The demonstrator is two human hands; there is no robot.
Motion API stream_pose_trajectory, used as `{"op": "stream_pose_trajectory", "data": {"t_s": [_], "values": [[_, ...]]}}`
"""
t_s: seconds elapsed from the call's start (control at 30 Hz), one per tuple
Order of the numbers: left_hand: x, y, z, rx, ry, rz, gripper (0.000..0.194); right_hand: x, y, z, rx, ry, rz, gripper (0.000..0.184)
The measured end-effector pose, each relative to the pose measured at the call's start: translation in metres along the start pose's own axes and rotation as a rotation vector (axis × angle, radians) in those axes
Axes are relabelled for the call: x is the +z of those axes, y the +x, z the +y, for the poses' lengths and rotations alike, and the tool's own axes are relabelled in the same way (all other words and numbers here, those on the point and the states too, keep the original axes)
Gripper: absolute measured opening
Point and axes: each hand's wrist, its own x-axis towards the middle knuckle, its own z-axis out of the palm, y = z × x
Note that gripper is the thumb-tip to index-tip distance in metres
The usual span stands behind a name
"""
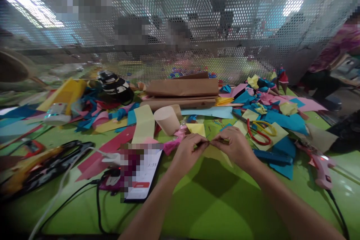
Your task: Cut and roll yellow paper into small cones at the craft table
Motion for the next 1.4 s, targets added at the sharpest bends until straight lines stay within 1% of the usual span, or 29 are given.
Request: {"op": "stream_pose_trajectory", "data": {"t_s": [0.07,0.13,0.2,0.3,0.33,0.4,0.47,0.53,0.6,0.67,0.73,0.83,0.93,1.03,1.2,1.27,1.4], "values": [[0.0,0.0,-0.002,-0.027,-0.021,0.031,0.008,0.0,0.0,0.001,0.074,0.036,0.02,0.015],[0.0,0.0,-0.003,-0.043,-0.031,0.042,0.008,-0.001,0.0,0.002,0.117,0.06,0.035,0.016],[0.0,0.0,-0.003,-0.038,-0.036,0.021,0.009,0.0,0.0,0.002,0.111,0.058,0.027,0.018],[0.001,0.0,-0.004,-0.032,-0.074,-0.007,0.014,0.002,0.0,0.0,0.051,0.023,-0.01,0.015],[0.002,0.0,-0.005,-0.047,-0.107,-0.003,0.015,0.002,-0.001,-0.001,0.028,0.016,-0.003,0.013],[0.003,0.001,-0.006,-0.106,-0.181,0.047,0.015,-0.001,-0.001,-0.003,-0.012,0.013,0.071,0.014],[0.004,0.001,-0.008,-0.176,-0.249,0.133,0.015,-0.005,-0.001,-0.005,-0.039,0.013,0.2,0.02],[0.005,0.001,-0.007,-0.236,-0.296,0.205,0.017,-0.008,-0.002,-0.006,-0.069,-0.01,0.303,0.018],[0.006,0.001,-0.006,-0.288,-0.345,0.235,0.019,-0.006,-0.003,-0.007,-0.116,-0.062,0.342,0.014],[0.008,0.001,-0.004,-0.332,-0.401,0.246,0.02,0.0,-0.004,-0.006,-0.159,-0.128,0.344,0.017],[0.01,0.001,-0.003,-0.362,-0.461,0.246,0.019,0.006,-0.004,-0.005,-0.169,-0.189,0.346,0.027],[0.013,0.001,-0.004,-0.396,-0.54,0.243,0.019,0.012,-0.005,-0.003,-0.129,-0.217,0.346,0.039],[0.014,0.001,-0.007,-0.409,-0.533,0.275,0.018,0.014,-0.006,-0.001,-0.089,-0.187,0.358,0.039],[0.014,0.001,-0.008,-0.359,-0.433,0.332,0.016,0.015,-0.006,-0.001,-0.053,-0.087,0.344,0.036],[0.016,-0.001,-0.007,-0.277,-0.359,0.352,0.015,0.02,-0.007,-0.005,0.093,0.249,0.208,0.038],[0.017,-0.001,-0.007,-0.263,-0.357,0.354,0.013,0.023,-0.007,-0.006,0.131,0.296,0.195,0.036],[0.019,-0.001,-0.009,-0.262,-0.391,0.342,0.007,0.023,-0.006,-0.006,0.171,0.316,0.175,0.03]]}}
